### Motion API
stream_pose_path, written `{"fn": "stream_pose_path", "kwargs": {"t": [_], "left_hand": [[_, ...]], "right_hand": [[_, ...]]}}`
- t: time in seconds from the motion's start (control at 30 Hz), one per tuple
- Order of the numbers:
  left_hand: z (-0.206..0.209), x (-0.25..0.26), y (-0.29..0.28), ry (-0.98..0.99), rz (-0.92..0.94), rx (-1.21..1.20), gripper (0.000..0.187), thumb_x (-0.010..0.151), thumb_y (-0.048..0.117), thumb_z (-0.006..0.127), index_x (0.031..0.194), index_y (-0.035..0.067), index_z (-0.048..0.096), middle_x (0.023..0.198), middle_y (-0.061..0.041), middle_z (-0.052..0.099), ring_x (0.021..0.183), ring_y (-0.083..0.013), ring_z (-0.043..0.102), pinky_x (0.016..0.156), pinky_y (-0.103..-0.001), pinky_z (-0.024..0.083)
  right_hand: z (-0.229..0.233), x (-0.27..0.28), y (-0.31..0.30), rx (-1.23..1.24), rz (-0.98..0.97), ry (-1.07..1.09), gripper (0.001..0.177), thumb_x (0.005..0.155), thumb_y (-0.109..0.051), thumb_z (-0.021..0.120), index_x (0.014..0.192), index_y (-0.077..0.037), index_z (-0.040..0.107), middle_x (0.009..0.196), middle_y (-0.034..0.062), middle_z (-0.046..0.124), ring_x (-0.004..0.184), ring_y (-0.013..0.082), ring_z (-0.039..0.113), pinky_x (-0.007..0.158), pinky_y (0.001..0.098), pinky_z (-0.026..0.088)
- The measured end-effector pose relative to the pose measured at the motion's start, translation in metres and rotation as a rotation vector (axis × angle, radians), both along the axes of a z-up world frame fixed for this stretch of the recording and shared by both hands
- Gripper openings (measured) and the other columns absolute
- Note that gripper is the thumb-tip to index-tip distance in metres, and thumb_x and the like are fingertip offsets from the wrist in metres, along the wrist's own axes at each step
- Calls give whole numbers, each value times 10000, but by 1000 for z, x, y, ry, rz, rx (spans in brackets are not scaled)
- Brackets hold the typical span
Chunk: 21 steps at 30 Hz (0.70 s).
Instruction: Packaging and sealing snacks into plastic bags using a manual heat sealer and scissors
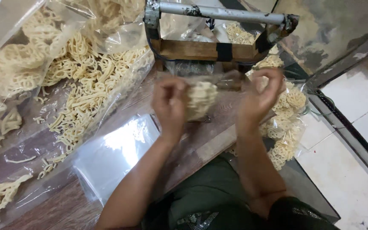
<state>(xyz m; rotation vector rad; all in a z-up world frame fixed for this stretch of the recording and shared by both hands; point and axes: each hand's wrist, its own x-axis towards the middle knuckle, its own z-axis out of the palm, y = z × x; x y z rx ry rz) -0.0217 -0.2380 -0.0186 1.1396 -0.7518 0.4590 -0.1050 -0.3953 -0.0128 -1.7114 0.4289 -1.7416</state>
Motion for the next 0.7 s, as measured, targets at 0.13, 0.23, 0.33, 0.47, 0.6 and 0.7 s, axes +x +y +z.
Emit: {"fn": "stream_pose_path", "kwargs": {"t": [0.13,0.23,0.33,0.47,0.6,0.7], "left_hand": [[-18,-28,-13,-34,-80,123,33,932,32,714,964,40,714,927,-82,739,882,-306,739,802,-405,585],[-6,-20,5,155,19,47,73,1019,112,644,1030,40,657,909,-94,696,840,-196,679,766,-377,555],[11,-17,16,293,94,-107,62,1081,136,553,1076,77,573,919,-13,608,823,-94,601,795,-299,527],[9,-29,10,601,-357,-172,275,1048,282,596,1234,108,490,1132,-105,637,968,-229,694,825,-332,602],[-10,-55,15,648,-546,172,865,801,270,832,1494,31,371,1456,-269,493,1310,-464,534,1081,-539,490],[-29,-52,5,774,-492,277,510,771,284,909,1183,86,684,1011,-124,755,880,-200,730,737,-342,631]], "right_hand": [[22,-2,39,-199,184,146,224,1069,-169,585,886,-76,674,770,45,542,712,240,518,866,365,434],[-43,-2,-19,-272,17,252,308,1098,-226,570,801,-144,569,771,15,536,802,194,530,951,347,280],[7,-27,35,147,359,42,152,1143,-125,427,1024,-108,522,865,-33,480,832,76,446,824,264,404],[12,-61,72,303,759,328,481,1040,-305,577,1400,-74,357,1106,146,569,916,197,576,838,379,556],[-29,-69,48,169,767,425,661,991,-292,645,1526,-55,335,1298,194,598,1084,238,634,882,421,572],[-50,-67,40,154,827,364,726,1015,-334,548,1595,-1,264,1529,246,454,1404,289,432,1190,518,317]]}}
